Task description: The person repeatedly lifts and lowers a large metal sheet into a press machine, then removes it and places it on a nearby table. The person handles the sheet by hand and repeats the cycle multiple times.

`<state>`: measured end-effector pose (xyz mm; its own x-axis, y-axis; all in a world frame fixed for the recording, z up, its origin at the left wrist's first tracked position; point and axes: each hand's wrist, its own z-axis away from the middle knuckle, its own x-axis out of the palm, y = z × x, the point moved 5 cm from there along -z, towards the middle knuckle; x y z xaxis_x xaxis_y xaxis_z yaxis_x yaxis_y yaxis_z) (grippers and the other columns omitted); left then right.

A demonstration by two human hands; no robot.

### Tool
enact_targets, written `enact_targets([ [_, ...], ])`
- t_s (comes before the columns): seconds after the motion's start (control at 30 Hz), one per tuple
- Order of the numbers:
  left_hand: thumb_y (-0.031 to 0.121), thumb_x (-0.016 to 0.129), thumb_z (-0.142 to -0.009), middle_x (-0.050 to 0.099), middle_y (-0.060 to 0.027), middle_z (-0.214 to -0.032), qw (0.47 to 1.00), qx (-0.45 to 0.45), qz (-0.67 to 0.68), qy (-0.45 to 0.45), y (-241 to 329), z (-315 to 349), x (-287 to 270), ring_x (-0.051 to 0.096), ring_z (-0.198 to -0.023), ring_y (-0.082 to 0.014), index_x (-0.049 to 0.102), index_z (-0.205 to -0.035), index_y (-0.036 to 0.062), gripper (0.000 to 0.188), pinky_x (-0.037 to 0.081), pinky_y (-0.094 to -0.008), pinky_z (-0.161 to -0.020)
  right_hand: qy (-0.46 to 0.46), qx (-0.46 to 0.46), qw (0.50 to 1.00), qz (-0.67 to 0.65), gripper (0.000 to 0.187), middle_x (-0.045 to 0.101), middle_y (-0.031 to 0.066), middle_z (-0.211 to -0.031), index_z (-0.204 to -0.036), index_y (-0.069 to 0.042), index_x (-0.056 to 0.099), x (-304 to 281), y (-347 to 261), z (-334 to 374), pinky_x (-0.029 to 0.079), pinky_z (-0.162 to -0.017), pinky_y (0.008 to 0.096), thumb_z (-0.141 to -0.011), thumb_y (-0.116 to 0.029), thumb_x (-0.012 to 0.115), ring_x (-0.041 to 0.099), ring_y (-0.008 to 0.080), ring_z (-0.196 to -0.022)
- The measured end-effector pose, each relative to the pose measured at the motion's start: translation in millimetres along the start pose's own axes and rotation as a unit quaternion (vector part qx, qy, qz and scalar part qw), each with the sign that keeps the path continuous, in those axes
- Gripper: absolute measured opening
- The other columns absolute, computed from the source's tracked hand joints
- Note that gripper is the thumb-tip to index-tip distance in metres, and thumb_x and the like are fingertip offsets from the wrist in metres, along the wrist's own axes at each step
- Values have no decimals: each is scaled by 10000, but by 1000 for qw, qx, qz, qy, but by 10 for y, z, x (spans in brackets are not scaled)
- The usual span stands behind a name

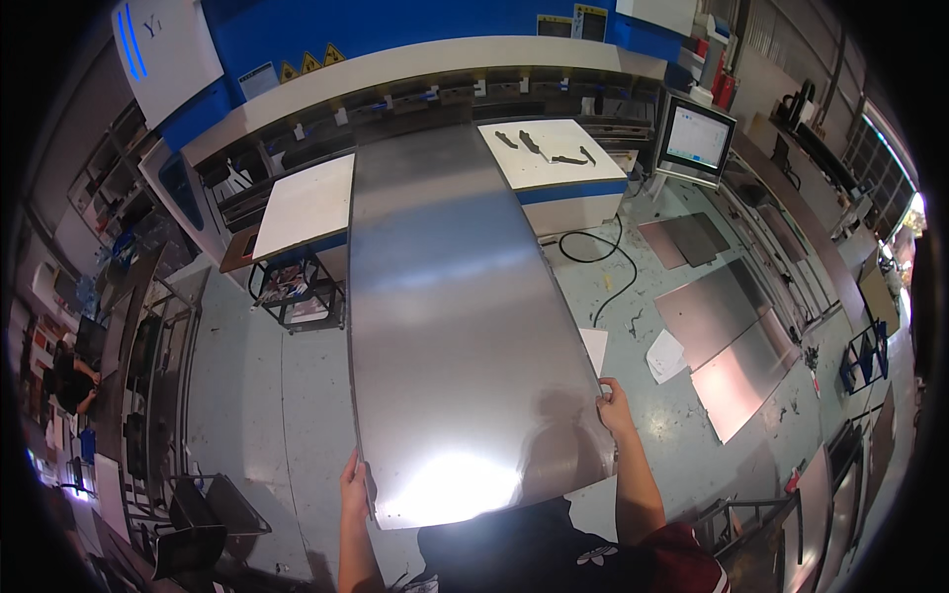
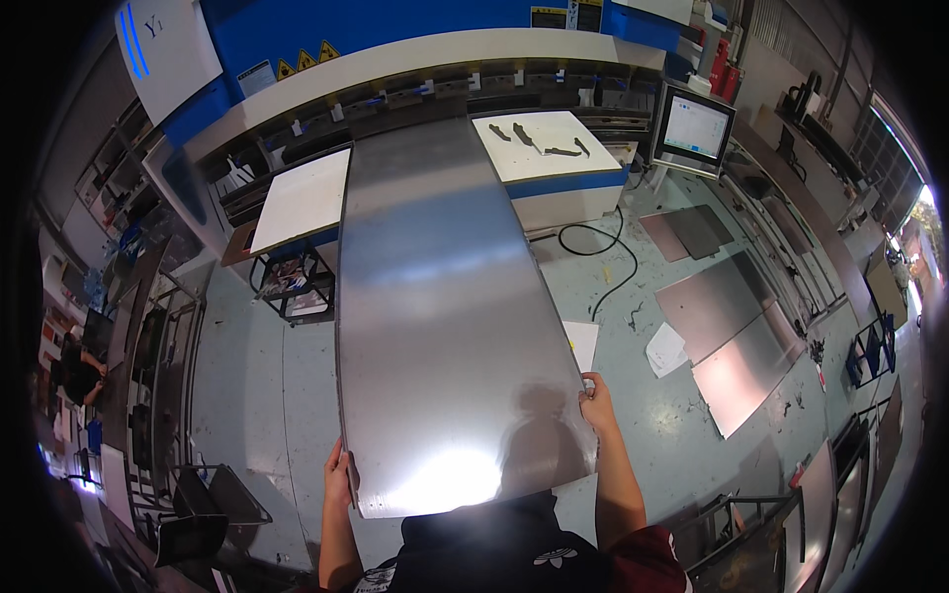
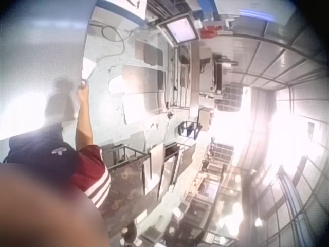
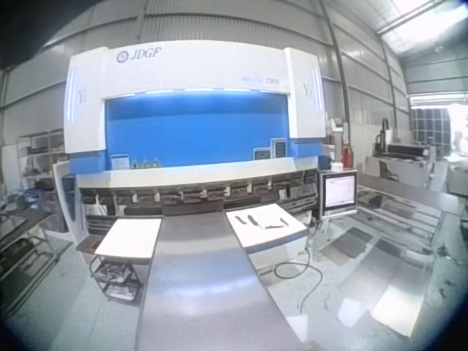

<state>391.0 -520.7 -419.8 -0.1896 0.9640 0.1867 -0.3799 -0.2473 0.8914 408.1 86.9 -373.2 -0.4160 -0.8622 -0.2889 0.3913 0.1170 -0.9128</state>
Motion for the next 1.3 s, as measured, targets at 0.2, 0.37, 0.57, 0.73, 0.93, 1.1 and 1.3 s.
enact_targets([
  [0.2, 61, 505, -1051, 546, -181, -1442, 1000, 0, -2, -5, 75, 37, 40, 572, -1270, -245, 408, -1530, 2, 492, 460, -349, -1068, -7, 1, 1000, -2, 429, 442, -45, -660, -1251, -62, 552, -21, 35, -5, 345, -557, 268, -845, 76, 563, 408, 74, -600],
  [0.37, 77, 504, -1053, 549, -185, -1434, 1000, 18, -16, -5, 153, 82, 29, 578, -1257, -240, 407, -1529, -4, 492, 459, -343, -1058, -16, -17, 1000, -10, 410, 515, -22, -694, -1271, -81, 536, -18, 97, -59, 364, -531, 276, -894, 83, 543, 458, 72, -588],
  [0.57, 113, 528, -1049, 571, -175, -1407, 999, 21, -33, 0, 251, 122, -8, 591, -1230, -226, 412, -1531, 7, 507, 472, -331, -1026, -21, -19, 1000, -3, 414, 540, -14, -716, -1288, -77, 541, -40, 94, -43, 379, -559, 274, -901, 70, 555, 465, 78, -615],
  [0.73, 113, 543, -1044, 611, -161, -1354, 998, 33, -55, -5, 392, 173, -17, 618, -1165, -209, 432, -1530, 42, 503, 494, -324, -987, -15, -22, 1000, 7, 413, 554, -6, -737, -1304, -71, 532, -94, 30, -8, 396, -581, 282, -911, 53, 559, 476, 89, -628],
  [0.93, 48, 582, -994, 646, -139, -1268, 1000, -9, -4, 14, 233, 176, 49, 638, -1086, -194, 441, -1527, 60, 551, 512, -323, -934, -28, -9, 999, 19, 442, 545, -2, -731, -1332, -62, 510, -52, 142, -46, 400, -578, 290, -907, 44, 568, 472, 92, -626],
  [1.1, 60, 628, -944, 665, -117, -1172, 999, 8, -41, -7, 446, 245, 114, 649, -1029, -181, 435, -1530, 67, 618, 538, -324, -856, -64, -25, 995, 68, 489, 504, -18, -705, -1371, -70, 491, -98, -98, 14, 380, -558, 283, -902, 31, 584, 446, 81, -608],
  [1.3, 177, 626, -926, 627, -135, -1311, 985, 86, -98, -116, 2131, 748, 323, 649, -1054, -191, 431, -1529, 57, 645, 532, -313, -889, -146, -69, 986, 48, 584, 618, 35, -907, -1475, -186, 485, -669, -1611, 358, 459, -665, 250, -918, -138, 653, 579, 118, -804],
])
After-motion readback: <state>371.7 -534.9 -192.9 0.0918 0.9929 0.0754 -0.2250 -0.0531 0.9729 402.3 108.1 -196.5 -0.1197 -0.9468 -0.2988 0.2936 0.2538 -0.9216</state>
